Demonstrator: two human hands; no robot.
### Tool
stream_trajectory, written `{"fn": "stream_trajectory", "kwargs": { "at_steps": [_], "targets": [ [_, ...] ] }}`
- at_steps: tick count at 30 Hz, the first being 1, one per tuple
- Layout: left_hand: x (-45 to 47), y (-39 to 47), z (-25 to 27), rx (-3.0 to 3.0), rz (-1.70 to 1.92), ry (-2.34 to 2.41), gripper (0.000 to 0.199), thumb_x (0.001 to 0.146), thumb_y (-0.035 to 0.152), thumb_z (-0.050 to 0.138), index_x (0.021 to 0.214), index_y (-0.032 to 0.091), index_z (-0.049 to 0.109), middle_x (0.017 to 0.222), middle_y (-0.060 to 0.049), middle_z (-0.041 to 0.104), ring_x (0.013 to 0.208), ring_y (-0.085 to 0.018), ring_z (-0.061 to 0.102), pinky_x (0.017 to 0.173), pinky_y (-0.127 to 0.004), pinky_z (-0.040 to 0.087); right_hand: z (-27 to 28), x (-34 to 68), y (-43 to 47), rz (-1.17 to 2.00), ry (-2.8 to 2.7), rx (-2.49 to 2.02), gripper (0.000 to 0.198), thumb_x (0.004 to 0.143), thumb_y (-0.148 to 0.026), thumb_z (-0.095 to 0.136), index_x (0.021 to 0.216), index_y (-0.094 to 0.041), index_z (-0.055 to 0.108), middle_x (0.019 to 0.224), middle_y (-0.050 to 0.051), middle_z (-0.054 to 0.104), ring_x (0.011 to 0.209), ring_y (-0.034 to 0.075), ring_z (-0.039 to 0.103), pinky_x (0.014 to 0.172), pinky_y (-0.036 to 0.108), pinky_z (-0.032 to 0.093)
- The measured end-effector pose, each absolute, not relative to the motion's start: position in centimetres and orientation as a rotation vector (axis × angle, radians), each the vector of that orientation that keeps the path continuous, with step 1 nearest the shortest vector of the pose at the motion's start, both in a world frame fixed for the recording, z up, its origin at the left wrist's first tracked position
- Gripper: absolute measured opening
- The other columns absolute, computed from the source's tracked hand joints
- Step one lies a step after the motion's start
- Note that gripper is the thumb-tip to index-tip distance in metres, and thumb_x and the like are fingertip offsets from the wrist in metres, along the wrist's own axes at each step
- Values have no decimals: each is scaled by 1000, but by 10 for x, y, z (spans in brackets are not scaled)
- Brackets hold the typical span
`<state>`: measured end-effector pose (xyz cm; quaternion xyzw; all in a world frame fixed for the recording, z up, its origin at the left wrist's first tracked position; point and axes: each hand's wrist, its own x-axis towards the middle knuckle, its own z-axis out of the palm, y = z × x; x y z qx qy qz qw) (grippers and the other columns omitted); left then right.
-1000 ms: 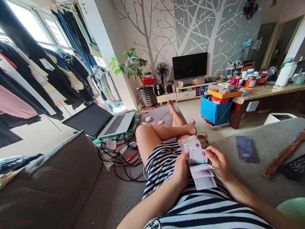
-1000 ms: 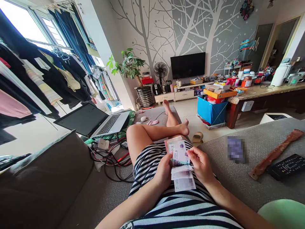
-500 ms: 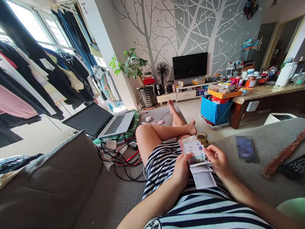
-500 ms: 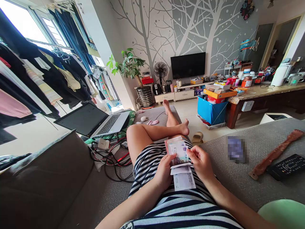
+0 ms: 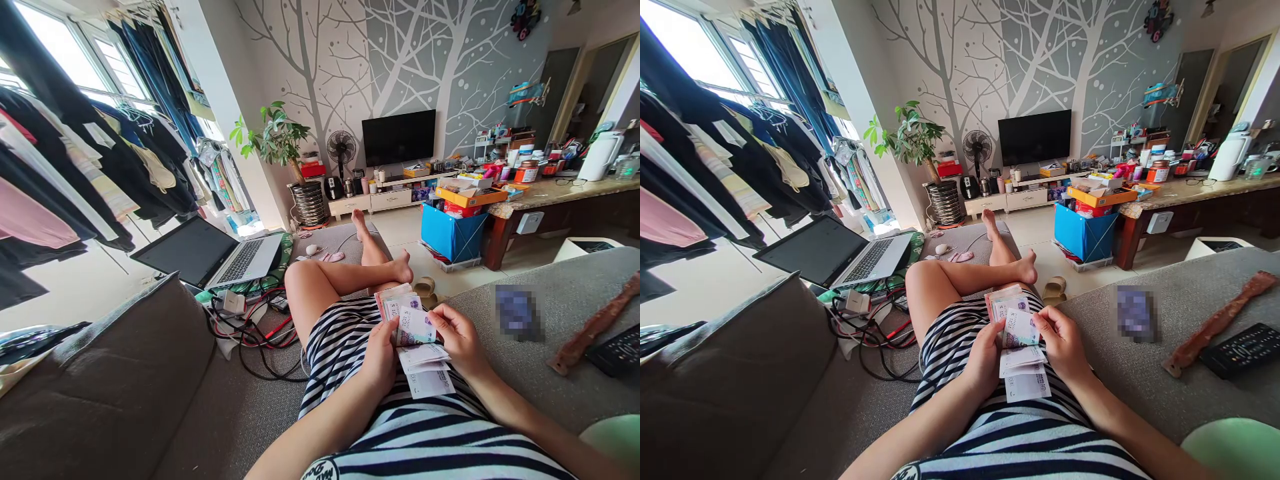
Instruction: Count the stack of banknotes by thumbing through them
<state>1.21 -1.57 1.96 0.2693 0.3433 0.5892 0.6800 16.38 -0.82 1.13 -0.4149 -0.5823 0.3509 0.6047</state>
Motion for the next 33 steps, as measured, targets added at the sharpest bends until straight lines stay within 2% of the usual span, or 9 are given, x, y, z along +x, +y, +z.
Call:
{"fn": "stream_trajectory", "kwargs": {
  "at_steps": [10,16,21,28,33],
  "targets": [
    [11,-13,16,647,1325,775,44,63,45,89,92,12,81,94,-12,83,89,-28,74,82,-34,55,21,162,-15,807,-1346,-946,57,88,-76,65,67,-23,59,58,-3,47,54,15,40,50,28,34],
    [11,-13,17,650,1328,756,46,64,45,89,94,12,81,97,-13,84,97,-32,76,88,-37,56,20,162,-16,829,-1339,-939,57,88,-76,65,67,-24,58,59,-3,45,55,15,39,51,28,33],
    [12,-15,22,634,1332,775,45,61,45,91,91,11,81,92,-12,83,96,-33,76,89,-39,57,22,161,-17,838,-1338,-935,58,88,-77,65,66,-24,56,57,-4,43,53,15,37,50,28,33],
    [13,-16,25,628,1324,761,47,61,44,90,92,11,82,94,-13,83,94,-32,76,89,-39,58,20,163,-17,849,-1346,-927,57,89,-76,65,67,-24,56,58,-4,44,54,15,38,51,29,32],
    [12,-16,22,605,1314,740,43,62,41,89,93,13,81,97,-12,84,100,-34,77,95,-42,58,15,164,-16,886,-1356,-882,56,95,-72,61,66,-24,56,59,-3,47,54,16,40,52,30,33]
  ]
}}
